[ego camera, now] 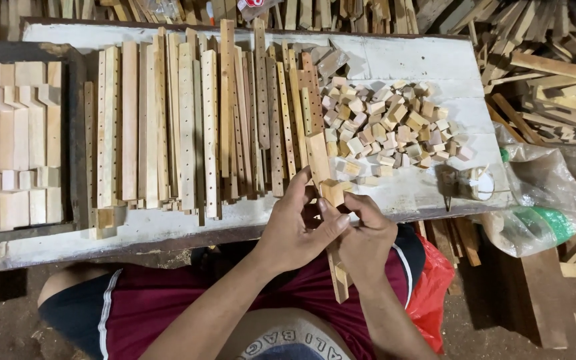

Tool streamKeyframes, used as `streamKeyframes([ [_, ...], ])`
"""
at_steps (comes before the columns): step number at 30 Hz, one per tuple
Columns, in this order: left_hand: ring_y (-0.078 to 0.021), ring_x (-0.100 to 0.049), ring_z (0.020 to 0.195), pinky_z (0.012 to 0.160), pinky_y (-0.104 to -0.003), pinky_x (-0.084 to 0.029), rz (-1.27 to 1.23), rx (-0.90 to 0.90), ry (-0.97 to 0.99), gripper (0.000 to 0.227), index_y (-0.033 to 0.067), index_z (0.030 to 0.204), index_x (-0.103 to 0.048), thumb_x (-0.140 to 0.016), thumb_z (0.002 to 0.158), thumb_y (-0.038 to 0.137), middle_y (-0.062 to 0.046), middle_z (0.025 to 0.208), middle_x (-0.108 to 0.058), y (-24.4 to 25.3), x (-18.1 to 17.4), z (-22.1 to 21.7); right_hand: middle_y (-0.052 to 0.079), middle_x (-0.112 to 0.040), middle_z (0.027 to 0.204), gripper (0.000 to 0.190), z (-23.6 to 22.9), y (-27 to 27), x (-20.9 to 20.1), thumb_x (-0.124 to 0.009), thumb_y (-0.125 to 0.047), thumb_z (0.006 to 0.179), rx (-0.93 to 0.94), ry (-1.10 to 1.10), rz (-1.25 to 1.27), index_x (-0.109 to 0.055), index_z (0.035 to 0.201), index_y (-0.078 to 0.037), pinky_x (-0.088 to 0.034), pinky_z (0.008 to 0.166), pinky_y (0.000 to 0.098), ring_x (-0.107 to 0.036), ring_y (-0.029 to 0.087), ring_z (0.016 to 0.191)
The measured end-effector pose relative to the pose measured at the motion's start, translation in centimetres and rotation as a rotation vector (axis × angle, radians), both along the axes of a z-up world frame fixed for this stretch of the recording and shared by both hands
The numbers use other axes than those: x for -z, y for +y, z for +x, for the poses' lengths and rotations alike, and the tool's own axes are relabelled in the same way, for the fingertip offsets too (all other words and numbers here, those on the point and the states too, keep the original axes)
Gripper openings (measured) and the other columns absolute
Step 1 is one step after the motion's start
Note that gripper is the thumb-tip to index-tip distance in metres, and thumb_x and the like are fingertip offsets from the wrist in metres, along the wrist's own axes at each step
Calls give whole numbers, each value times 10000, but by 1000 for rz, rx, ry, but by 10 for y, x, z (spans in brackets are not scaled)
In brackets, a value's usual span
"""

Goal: The person sits at a low workbench covered with wooden slats and a pile of small wooden blocks. They pick up slats, fit small wooden blocks onto them, and place finished pieces with the others, working through the pile one piece at a time.

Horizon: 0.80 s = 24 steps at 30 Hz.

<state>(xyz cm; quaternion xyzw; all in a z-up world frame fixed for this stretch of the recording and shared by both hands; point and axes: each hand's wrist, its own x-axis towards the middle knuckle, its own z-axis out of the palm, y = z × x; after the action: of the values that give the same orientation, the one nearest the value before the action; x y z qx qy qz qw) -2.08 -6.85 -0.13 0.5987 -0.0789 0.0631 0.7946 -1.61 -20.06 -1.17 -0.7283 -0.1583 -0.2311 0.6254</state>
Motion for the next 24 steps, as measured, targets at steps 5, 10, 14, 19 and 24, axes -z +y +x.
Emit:
streamKeyframes([
  [5,-372,-629,1162,937,-553,-532,-86,108,22,784,-114,1485,-370,-745,905,258,-343,1277,-611,8,-12,0,133,-748,822,171,1,-4,12,-847,-14,815,73,9,-85,-768,952,53,-575,706,360,-693,185,724],
  [10,-336,-673,1074,902,-536,-550,-7,18,28,683,-91,1431,-474,-749,916,264,-305,1161,-679,11,-2,4,145,-762,803,43,-5,18,-23,-800,-47,887,156,-117,-219,-801,889,-4,-570,690,363,-721,274,687],
  [14,-218,-664,985,812,-444,-583,-94,31,-52,523,-44,1394,-534,-704,957,187,-215,1075,-723,8,2,5,107,-789,853,109,-5,26,-24,-848,-48,838,252,-183,-244,-816,940,-24,-580,690,337,-748,266,720],
  [19,-167,-625,885,714,-386,-578,-121,58,-55,483,-44,1380,-546,-684,961,153,-202,1029,-721,12,-14,6,92,-801,852,28,-2,30,-25,-836,-55,846,315,-242,-268,-821,865,-41,-582,634,317,-744,267,691],
  [24,-143,-591,758,620,-308,-532,-125,49,-43,419,-28,1336,-569,-667,978,166,-187,915,-690,11,-24,3,87,-798,820,18,1,30,-26,-831,-38,829,324,-274,-267,-827,847,-42,-575,597,312,-732,264,663],
])
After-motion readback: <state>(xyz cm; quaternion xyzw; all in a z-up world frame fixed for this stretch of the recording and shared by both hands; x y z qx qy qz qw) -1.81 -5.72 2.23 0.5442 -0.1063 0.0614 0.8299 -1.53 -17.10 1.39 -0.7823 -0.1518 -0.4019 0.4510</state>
